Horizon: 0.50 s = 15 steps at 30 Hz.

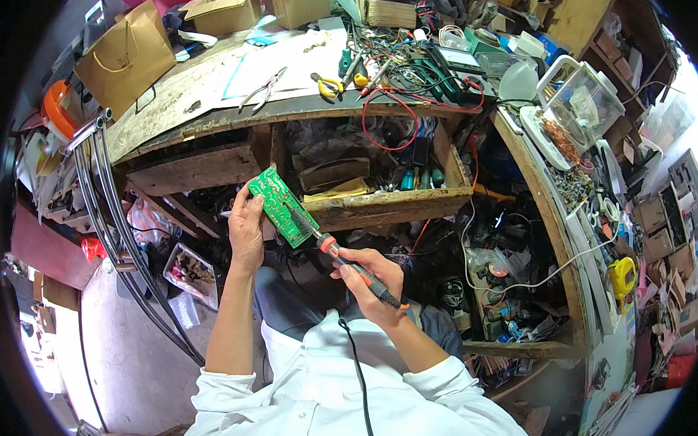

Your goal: The person strips a black wire with yellow-handled pliers, then uses a soldering iron on a green circuit board. They flip the board and use a multimeter probe to test points on both sides, handling the board and tools throughout.

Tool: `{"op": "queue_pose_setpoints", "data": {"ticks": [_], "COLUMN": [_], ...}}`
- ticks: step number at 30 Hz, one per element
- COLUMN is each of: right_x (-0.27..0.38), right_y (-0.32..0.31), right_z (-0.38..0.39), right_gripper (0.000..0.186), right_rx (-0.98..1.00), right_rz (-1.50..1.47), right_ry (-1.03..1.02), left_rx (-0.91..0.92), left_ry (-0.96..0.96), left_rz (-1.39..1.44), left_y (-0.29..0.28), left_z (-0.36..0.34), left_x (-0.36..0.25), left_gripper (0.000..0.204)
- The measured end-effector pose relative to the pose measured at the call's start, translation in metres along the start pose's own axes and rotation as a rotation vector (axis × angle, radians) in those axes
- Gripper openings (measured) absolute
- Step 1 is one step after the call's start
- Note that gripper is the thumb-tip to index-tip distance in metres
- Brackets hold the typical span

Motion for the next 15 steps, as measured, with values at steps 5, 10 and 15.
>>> {"op": "queue_pose_setpoints", "data": {"ticks": [5,10,15], "right_x": [-0.0055,-0.0049,-0.0006], "right_y": [-0.0015,-0.0014,-0.0009], "right_z": [0.0007,0.0010,0.0008], "right_gripper": [0.022,0.023,0.024], "right_rx": [-0.013,-0.003,0.010], "right_rz": [-0.056,-0.031,0.020], "right_ry": [0.025,0.023,-0.015], "left_rx": [-0.005,-0.011,-0.018], "left_ry": [0.000,-0.001,-0.007], "left_rz": [0.008,0.010,0.015], "left_y": [-0.0023,-0.0040,-0.0045], "left_z": [0.0001,0.0004,0.0008], "left_x": [0.0015,0.0022,0.0032], "left_gripper": [0.040,0.040,0.039]}}
Point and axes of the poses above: each hand's wrist, its own z-axis away from the middle knuckle, its own y-axis out of the palm, x = y × z, the point moved 10 cm from there along -z, towards the middle knuckle, and after that the axes turned 12 degrees about z, right-handed, at the moved point
